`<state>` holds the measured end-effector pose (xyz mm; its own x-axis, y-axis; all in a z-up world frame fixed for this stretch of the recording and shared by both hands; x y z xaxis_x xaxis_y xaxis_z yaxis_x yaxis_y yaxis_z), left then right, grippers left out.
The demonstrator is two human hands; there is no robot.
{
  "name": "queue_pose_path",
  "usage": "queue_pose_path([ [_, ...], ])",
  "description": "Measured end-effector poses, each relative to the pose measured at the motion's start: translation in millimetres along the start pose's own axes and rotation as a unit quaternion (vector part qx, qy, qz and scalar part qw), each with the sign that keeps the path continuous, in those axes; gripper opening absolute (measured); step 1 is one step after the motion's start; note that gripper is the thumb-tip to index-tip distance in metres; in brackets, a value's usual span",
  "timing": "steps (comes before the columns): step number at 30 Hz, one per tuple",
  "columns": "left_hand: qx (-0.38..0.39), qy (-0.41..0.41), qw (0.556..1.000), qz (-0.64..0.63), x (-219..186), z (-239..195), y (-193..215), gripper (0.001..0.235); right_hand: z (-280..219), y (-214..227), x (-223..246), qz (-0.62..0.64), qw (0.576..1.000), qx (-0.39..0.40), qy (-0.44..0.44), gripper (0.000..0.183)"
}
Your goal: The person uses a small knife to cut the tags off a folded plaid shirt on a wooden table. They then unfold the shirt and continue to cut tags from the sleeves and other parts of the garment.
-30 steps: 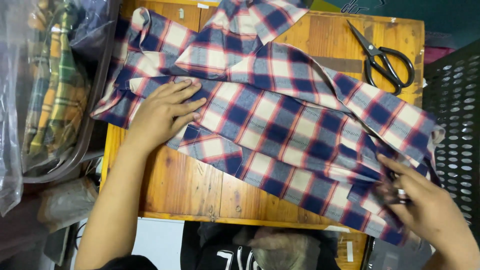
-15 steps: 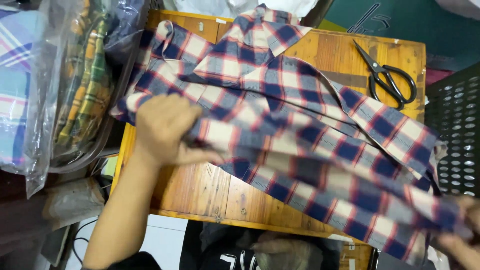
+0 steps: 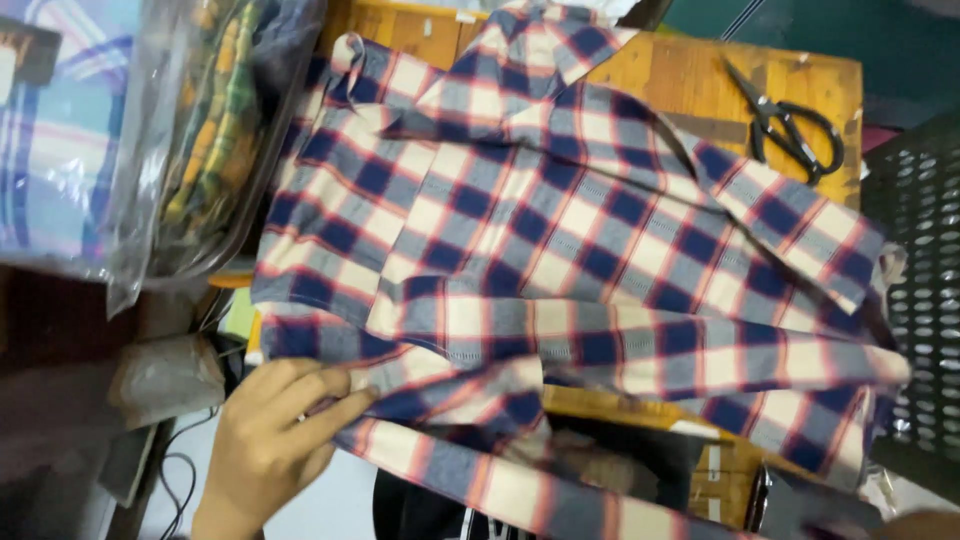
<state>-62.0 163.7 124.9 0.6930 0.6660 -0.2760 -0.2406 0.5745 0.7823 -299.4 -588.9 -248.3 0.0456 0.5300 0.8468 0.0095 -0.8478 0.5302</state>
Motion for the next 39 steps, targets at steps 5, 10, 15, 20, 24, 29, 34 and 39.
queue_pose_path([
  [5, -0.004, 0.057, 0.996, -0.064, 21.7, -47.9, 6.0, 0.027, 143.9, -72.0, 254.4, -0.098, 0.986, -0.132, -0.023, 0.026],
  [10, -0.068, 0.1, 0.988, -0.096, 60.4, -91.2, -1.2, 0.032, 179.9, -144.0, 410.7, -0.383, 0.889, -0.09, 0.234, 0.042],
  [15, -0.178, 0.181, 0.962, -0.101, 80.4, -107.7, -8.9, 0.042, 142.3, -154.7, 439.3, -0.278, 0.905, -0.14, 0.291, 0.022],
  [20, -0.164, 0.153, 0.974, -0.036, 40.0, -99.0, -20.0, 0.048, 93.8, -153.3, 447.8, -0.269, 0.888, -0.223, 0.298, 0.022],
  [24, -0.225, -0.029, 0.974, 0.01, -37.5, -86.2, -9.8, 0.016, 79.3, -152.9, 455.0, -0.232, 0.907, -0.218, 0.277, 0.037],
  [29, -0.198, -0.129, 0.97, 0.056, -82.8, -97.8, -61.1, 0.013, 70.6, -143.6, 419.4, -0.297, 0.875, -0.237, 0.301, 0.066],
  [34, -0.153, 0.106, 0.966, 0.18, -23.8, -108.1, -121.5, 0.043, 62.3, -153.3, 451.3, -0.533, 0.659, -0.35, 0.399, 0.059],
  [39, -0.214, 0.03, 0.964, 0.156, -43.2, -86.8, -75.9, 0.017, 94.4, -118.6, 409.2, -0.54, 0.693, -0.371, 0.3, 0.026],
])
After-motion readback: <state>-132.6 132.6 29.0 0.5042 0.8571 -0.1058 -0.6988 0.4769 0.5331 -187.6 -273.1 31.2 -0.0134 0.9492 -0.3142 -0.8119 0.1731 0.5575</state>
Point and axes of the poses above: each hand's wrist, its own z-axis towards the middle knuckle, its own y-axis out of the back of the hand, x = y × z, the point moved 8 cm from there along z, towards the middle knuckle, and after that the axes turned 7 degrees about -x, right-handed, at the moved point
